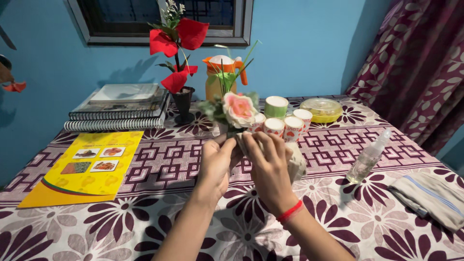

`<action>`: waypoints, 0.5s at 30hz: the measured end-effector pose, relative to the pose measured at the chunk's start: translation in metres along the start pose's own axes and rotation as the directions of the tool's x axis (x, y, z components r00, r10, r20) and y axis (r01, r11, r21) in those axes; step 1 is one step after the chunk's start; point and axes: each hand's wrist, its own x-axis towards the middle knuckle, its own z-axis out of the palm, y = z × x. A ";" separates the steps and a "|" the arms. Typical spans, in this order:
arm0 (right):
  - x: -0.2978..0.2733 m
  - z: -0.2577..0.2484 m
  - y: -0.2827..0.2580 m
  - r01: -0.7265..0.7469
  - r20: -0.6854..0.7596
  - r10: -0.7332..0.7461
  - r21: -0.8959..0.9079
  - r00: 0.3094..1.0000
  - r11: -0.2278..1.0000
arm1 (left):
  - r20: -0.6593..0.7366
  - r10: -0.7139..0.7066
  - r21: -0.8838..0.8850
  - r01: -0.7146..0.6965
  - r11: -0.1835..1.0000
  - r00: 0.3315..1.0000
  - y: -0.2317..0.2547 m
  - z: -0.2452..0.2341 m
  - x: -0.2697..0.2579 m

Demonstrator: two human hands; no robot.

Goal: The person wipes a pink artificial rose and its vase with a cloth, then sprays the cloth with a liquid and continues wiping the flower and vase. The person also wipes the leaves and stem of the rose and adjusts the flower arrangement in the vase.

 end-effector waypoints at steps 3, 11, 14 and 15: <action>0.010 -0.008 0.013 -0.209 -0.132 0.204 -0.018 0.970 0.978 | -0.067 -0.053 0.017 0.054 0.998 0.996 0.009 0.003 0.000; 0.005 -0.002 0.007 -0.098 -0.128 0.093 -0.030 0.987 0.995 | -0.062 -0.078 -0.026 0.076 0.997 0.995 -0.004 0.001 0.002; 0.003 0.011 -0.005 -0.029 0.050 0.029 -0.004 0.998 1.000 | -0.047 -0.097 -0.074 0.093 0.993 0.994 -0.002 -0.003 0.002; 0.001 0.014 -0.009 -0.020 0.105 0.019 0.016 0.994 1.000 | -0.054 -0.109 -0.074 0.105 0.992 0.993 0.001 -0.006 0.002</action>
